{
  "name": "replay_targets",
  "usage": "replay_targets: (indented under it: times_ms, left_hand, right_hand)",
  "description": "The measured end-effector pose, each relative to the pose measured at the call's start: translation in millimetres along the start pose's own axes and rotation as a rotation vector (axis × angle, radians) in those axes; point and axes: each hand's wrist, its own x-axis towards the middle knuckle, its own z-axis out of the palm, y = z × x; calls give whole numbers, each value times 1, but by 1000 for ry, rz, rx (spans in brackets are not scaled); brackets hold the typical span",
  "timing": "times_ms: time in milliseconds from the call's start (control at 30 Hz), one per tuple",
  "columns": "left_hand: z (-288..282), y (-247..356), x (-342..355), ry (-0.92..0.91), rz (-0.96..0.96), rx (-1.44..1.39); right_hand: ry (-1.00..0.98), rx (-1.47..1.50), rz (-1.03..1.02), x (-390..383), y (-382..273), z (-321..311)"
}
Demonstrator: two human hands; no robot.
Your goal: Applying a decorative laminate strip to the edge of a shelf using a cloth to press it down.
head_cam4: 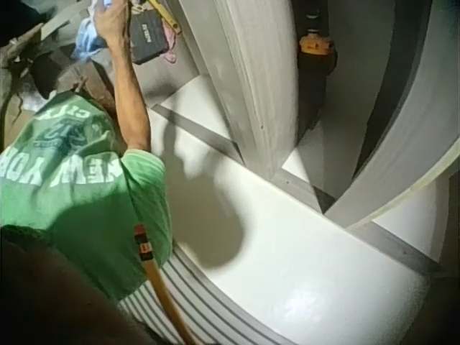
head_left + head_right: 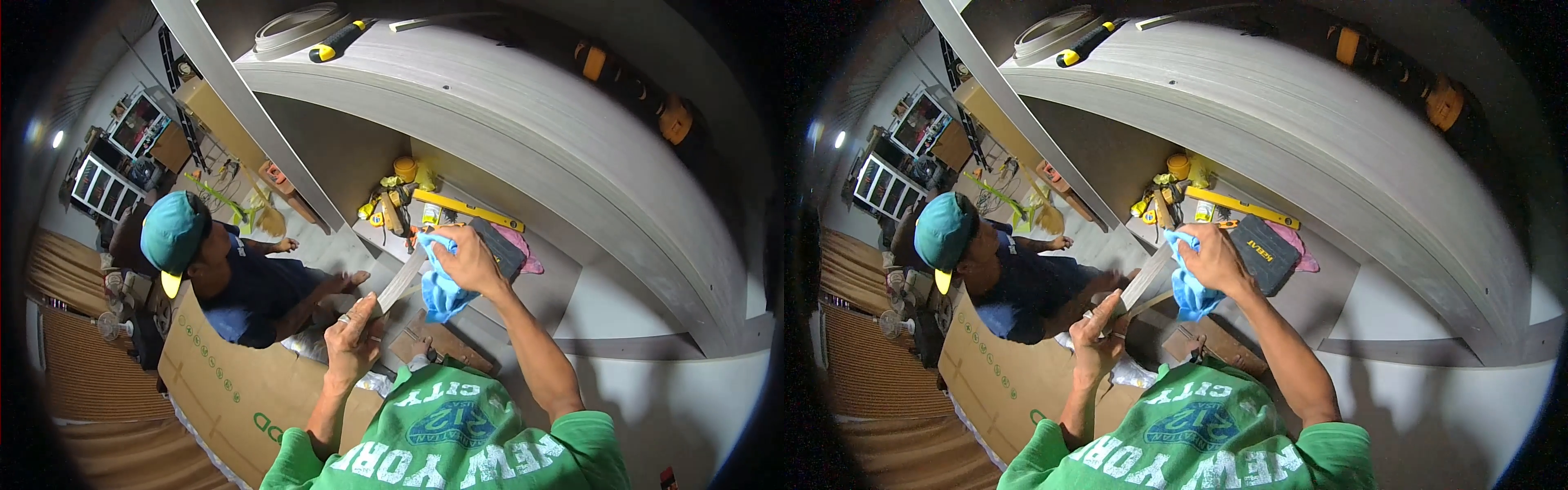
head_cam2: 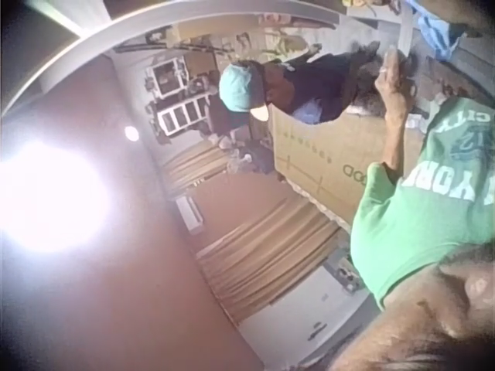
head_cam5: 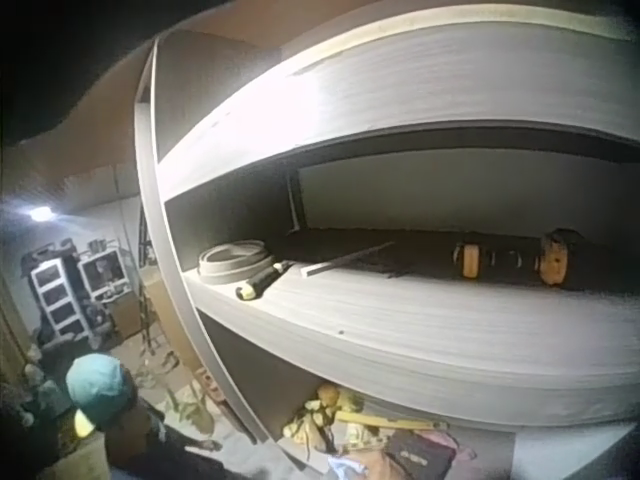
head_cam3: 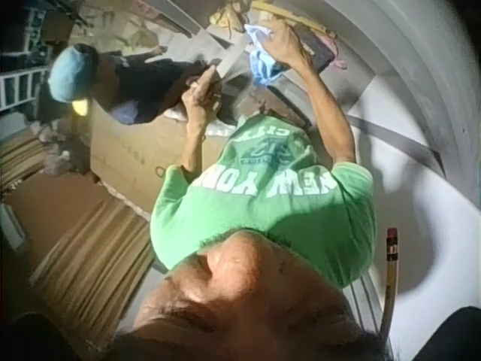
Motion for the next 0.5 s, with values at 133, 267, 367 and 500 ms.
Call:
replay_targets:
  times_ms: [133, 267, 367, 500]
  left_hand:
    - [7, 0, 2, 4, 7, -19]
    - [10, 6, 3, 4, -36, 19]
    - [13, 8, 8, 28, -16, 60]
    - [12, 5, 11, 25, -34, 93]
  right_hand:
    - [-23, 44, -113, -13, -3, 14]
    - [-22, 35, -143, -25, -22, 23]
    - [-32, 25, -132, -34, -40, 31]
    - [25, 69, -163, -43, -46, 45]
